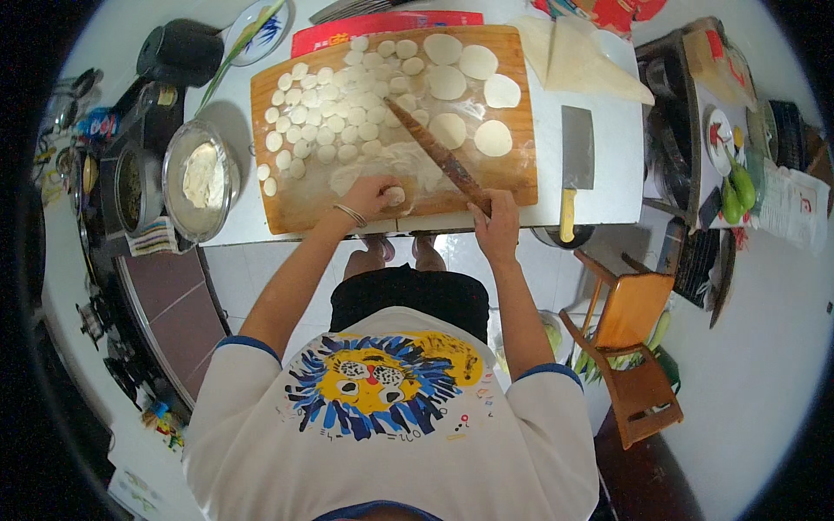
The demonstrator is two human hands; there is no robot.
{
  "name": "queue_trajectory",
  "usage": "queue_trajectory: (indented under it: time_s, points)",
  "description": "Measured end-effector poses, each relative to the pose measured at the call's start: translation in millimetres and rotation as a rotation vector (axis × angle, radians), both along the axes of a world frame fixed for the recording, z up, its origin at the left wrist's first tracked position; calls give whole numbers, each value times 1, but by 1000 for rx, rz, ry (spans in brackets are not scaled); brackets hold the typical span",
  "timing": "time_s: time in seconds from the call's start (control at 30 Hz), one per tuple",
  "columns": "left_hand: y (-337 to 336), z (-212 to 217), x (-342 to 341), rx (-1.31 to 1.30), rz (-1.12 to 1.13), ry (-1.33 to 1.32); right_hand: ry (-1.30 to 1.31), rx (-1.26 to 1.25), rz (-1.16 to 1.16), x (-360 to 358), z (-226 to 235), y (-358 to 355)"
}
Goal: The person uses a wooden rolling pin to flatten small balls of dough into thin, round discs on a floured wooden board. They repeatedly pick up dough balls, roll them, and place the finished discs in rows on the board.
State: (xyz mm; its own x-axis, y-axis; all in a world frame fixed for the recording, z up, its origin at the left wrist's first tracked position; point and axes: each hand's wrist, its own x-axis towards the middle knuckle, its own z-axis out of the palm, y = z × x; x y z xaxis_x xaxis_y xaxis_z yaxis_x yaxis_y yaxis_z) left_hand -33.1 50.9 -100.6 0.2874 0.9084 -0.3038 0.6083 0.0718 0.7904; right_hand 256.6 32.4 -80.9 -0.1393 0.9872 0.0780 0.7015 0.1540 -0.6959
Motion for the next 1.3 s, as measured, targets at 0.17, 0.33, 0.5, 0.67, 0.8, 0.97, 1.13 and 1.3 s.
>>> queue_trajectory:
  time_s: [0.17, 0.33, 0.5, 0.67, 0.8, 0.97, 1.13, 1.3]
  points:
    - [-42, 19, -20, 262, 306, 197, -180, 100, 281, -9, -7, 9]
    - [-87, 8, -36, 496, 320, 532, -376, 75, 598, -44, -13, 21]
    - [-52, 6, -43, 415, 297, 528, -495, 228, 404, -80, -11, 55]
    - [-99, 9, -33, 283, 245, 480, -635, 165, 405, -62, -12, 11]
    - [-50, -12, -56, 513, 380, 537, -570, 281, 362, -101, -10, 58]
    - [-56, 14, -52, 396, 293, 591, -556, 224, 352, -91, -15, 48]
    - [-72, 0, -47, 536, 426, 532, -430, 125, 605, -65, -25, 20]
    - [-77, 5, -16, 545, 566, 536, -260, 6, 473, -60, -3, 21]
